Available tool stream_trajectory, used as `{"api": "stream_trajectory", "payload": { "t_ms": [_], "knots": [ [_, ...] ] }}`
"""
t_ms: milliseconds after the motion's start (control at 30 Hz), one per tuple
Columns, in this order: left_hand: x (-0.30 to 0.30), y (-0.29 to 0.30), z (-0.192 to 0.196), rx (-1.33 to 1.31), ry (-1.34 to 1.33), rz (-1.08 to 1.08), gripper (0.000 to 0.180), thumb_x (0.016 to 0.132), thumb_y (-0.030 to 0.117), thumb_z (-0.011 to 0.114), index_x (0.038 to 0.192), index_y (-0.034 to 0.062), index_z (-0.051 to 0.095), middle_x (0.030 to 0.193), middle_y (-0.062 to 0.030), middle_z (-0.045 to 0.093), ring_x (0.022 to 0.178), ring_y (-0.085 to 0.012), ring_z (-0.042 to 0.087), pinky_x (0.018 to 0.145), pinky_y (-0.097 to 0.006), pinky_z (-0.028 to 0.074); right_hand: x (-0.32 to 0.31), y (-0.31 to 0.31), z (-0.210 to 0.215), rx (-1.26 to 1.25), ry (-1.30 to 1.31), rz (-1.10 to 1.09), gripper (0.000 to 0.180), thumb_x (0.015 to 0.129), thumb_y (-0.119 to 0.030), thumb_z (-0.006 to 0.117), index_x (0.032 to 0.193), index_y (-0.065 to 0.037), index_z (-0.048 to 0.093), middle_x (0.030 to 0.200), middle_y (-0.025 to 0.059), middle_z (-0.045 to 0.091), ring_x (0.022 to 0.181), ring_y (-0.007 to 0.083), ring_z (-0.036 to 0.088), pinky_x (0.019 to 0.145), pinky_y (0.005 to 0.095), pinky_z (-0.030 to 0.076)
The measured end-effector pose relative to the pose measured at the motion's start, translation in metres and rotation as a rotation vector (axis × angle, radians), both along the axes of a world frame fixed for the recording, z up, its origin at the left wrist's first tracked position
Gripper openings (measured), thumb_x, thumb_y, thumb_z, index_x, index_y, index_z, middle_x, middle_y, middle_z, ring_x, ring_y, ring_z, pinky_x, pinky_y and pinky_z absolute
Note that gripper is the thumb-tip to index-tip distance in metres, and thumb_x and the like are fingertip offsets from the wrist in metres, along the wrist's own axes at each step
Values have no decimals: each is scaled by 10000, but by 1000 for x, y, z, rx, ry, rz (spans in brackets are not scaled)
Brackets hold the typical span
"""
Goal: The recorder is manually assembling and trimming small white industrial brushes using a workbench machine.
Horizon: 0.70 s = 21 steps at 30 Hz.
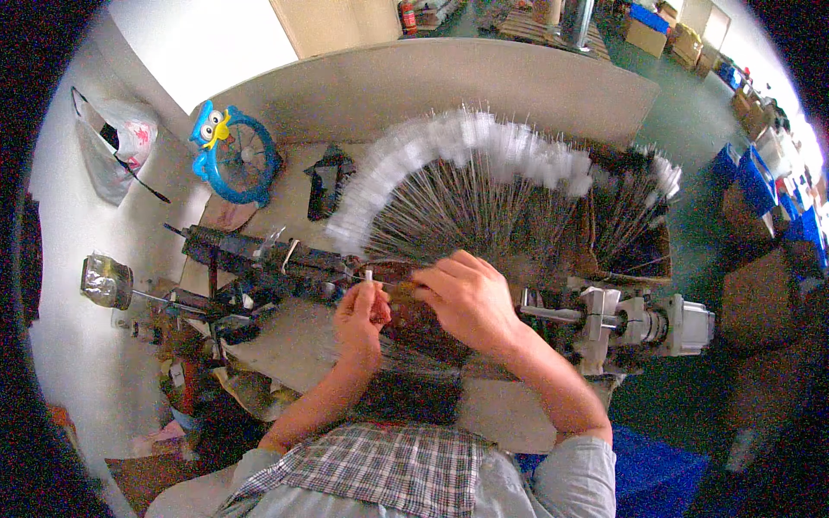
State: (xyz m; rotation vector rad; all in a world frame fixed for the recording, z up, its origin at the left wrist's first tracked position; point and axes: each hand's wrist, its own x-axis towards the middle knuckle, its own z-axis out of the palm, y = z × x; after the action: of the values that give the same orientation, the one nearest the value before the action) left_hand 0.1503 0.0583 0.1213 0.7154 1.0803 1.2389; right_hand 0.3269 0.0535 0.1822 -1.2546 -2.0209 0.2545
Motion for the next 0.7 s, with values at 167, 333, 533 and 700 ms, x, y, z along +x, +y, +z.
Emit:
{"api": "stream_trajectory", "payload": {
  "t_ms": [167,333,533,700],
  "knots": [
    [-6,1,12,-124,-101,58,176,903,224,544,907,53,586,719,-15,593,578,-73,508,541,-212,410,-49,35,-14,61,-221,-184,148,738,-208,639,810,-78,640,741,59,613,714,255,574,649,370,478],
    [-14,3,3,-68,-112,-57,220,907,251,540,886,34,570,704,-42,590,578,-98,532,546,-226,431,-52,31,-8,-115,-40,-93,163,735,-211,631,808,-70,665,764,81,633,760,259,592,682,364,483],
    [-22,7,8,-94,-83,-193,357,938,394,423,917,57,541,775,-52,591,667,-149,567,646,-288,469,-54,37,-5,-414,143,-61,221,781,-279,567,830,-93,676,777,123,632,781,308,600,689,409,484],
    [-18,9,8,-158,-384,-77,369,945,411,383,1022,73,508,971,-45,578,928,-153,543,818,-331,430,-69,25,-6,-143,-26,-146,260,719,-266,658,909,-88,664,884,56,639,873,266,568,745,369,465]
  ]
}}
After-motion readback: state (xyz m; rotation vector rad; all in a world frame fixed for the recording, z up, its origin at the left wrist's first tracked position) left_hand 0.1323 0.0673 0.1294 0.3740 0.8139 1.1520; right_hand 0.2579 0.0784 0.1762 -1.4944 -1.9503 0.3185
